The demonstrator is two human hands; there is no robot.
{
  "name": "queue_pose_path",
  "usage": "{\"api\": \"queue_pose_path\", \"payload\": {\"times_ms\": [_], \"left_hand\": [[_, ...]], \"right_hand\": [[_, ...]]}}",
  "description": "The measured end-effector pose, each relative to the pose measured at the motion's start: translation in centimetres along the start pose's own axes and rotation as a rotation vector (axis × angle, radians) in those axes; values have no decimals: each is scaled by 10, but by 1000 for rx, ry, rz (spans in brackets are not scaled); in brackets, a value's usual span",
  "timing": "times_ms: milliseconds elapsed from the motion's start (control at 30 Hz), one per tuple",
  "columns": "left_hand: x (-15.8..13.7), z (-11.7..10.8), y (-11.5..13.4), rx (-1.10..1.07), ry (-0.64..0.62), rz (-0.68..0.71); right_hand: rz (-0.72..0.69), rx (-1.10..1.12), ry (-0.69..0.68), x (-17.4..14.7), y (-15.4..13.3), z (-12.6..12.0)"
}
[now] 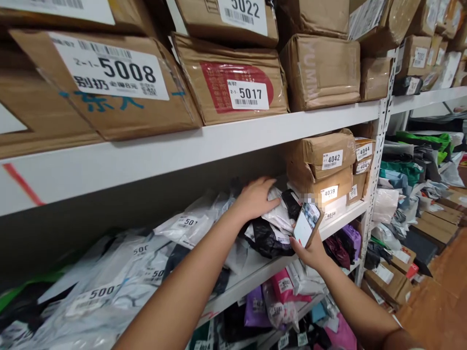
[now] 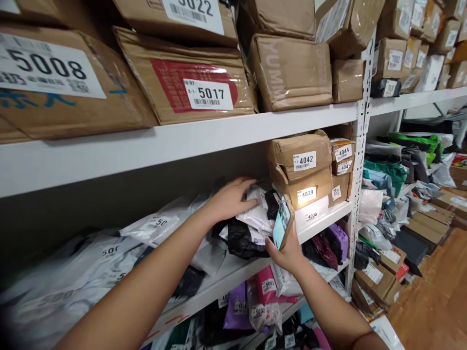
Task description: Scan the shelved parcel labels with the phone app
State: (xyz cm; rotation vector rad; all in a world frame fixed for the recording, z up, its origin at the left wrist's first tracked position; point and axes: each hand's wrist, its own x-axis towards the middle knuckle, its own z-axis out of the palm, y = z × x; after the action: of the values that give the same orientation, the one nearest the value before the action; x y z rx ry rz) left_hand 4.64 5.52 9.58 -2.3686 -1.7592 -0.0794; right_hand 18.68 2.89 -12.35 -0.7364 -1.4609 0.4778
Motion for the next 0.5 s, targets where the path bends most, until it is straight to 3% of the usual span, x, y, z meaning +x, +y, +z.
{"api": "queue_pose_path", "payload": {"times_ms": [67, 167, 333, 500], "left_hand": [[10, 2, 9, 14, -158, 204], [27, 8, 27, 67, -352, 177], [45, 27, 43, 174, -389, 39], [44, 32, 43, 175, -294, 11]], "right_hand": [[43, 50, 3, -4, 0, -3], [135, 133, -8, -18, -3, -14], [348, 276, -8, -58, -7, -52], [614, 405, 100, -99, -4, -92]]}}
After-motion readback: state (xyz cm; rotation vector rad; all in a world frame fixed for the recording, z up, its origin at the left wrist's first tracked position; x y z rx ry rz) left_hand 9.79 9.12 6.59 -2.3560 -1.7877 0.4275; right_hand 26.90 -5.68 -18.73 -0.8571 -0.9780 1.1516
